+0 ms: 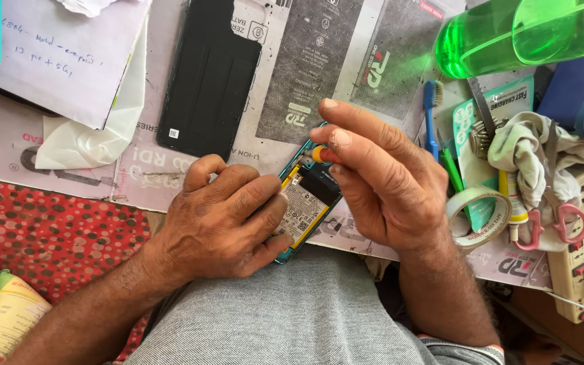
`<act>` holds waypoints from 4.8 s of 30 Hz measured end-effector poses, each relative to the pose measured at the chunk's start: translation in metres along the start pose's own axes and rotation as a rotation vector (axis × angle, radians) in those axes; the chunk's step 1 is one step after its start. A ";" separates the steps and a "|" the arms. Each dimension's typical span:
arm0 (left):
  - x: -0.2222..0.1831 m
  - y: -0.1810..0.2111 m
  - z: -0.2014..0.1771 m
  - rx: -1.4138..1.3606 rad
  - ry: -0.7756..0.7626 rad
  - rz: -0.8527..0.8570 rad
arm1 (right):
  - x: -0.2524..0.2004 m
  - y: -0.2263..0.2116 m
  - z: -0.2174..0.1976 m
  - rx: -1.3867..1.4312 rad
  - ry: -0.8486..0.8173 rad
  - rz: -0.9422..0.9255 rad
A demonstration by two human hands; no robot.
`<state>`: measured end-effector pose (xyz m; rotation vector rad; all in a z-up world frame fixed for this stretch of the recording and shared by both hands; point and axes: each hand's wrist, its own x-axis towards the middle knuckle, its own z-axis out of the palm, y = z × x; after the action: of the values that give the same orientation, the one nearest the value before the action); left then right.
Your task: The person uses a screwdriver to remove and replace screws from the internal chassis of a mobile phone, handles various small electronic components, and moves the phone body around the workbench.
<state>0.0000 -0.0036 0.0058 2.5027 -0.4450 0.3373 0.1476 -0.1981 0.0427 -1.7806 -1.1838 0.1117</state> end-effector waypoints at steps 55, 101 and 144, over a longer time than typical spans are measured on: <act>0.000 -0.003 -0.002 -0.039 -0.051 0.041 | 0.004 -0.010 0.008 -0.181 0.011 -0.062; 0.048 0.052 0.001 0.156 -0.113 -0.257 | -0.072 -0.002 -0.032 -0.156 0.312 0.065; 0.012 0.059 -0.069 -0.749 -0.287 -0.957 | -0.083 -0.016 0.045 1.172 0.044 0.804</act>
<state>-0.0216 -0.0128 0.0941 1.7456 0.4694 -0.4866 0.0699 -0.2303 -0.0028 -1.0385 -0.1400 1.0007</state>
